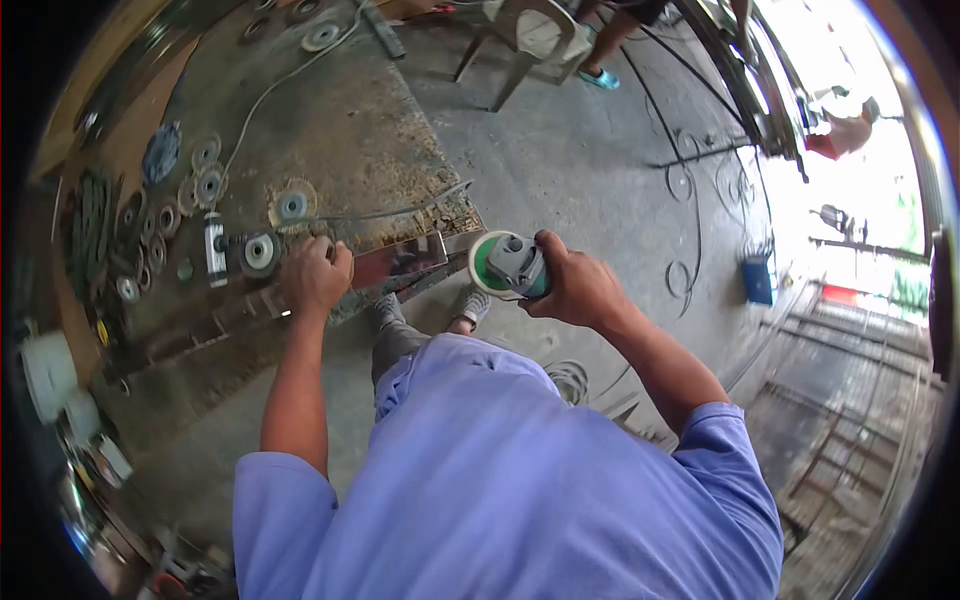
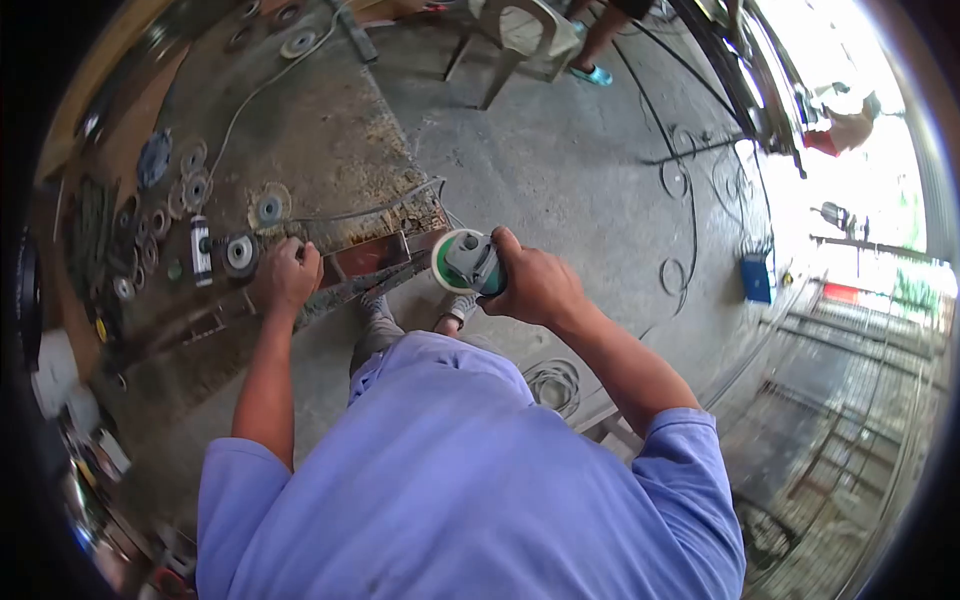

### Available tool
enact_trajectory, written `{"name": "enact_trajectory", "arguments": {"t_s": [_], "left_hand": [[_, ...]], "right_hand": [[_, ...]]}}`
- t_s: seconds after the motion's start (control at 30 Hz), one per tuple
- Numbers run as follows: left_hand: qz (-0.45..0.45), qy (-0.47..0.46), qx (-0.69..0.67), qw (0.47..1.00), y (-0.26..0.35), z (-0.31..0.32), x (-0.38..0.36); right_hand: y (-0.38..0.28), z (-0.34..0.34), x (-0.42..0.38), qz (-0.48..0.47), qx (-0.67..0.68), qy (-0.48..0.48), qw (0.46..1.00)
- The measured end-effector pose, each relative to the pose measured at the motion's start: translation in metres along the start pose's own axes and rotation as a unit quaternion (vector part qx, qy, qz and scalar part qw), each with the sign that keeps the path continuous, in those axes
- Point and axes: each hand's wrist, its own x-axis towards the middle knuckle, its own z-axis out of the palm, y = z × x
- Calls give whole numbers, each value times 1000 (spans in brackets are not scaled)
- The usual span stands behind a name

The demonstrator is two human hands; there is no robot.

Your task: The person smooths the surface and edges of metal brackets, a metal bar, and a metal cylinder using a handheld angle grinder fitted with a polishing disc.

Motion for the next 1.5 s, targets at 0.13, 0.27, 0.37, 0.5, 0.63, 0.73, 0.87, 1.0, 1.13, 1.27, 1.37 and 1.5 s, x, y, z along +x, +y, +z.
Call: {"name": "enact_trajectory", "arguments": {"t_s": [0.13,0.27,0.37,0.5,0.63,0.73,0.87,1.0,1.13,1.27,1.37,1.5], "left_hand": [[8,6,-5,1000,-1,-3,0],[10,17,-13,1000,-6,4,1],[23,52,-30,998,-7,4,0],[1,113,-9,993,-9,16,-5],[-116,113,70,984,-4,18,-9],[-274,178,178,928,16,26,-13],[-434,181,152,870,31,55,-18],[-414,152,193,876,28,62,-17],[-413,256,127,865,33,65,-16],[-437,204,101,870,40,53,-18],[-457,145,89,873,45,45,-18],[-478,133,79,864,48,42,-17]], "right_hand": [[-7,-5,13,-24,-20,-15,999],[-16,-27,9,-12,-73,-87,993],[-17,-38,-3,-18,-103,-97,990],[-14,-60,5,-63,-105,-77,989],[-6,-83,45,-155,-168,-110,967],[-4,-92,85,-232,-229,-150,933],[-14,-99,127,-315,-290,-208,880],[-37,-103,146,-370,-357,-245,822],[-63,-94,160,-435,-372,-269,775],[-77,-78,178,-498,-386,-269,729],[-86,-77,182,-488,-415,-279,715],[-99,-81,184,-473,-440,-280,710]]}}
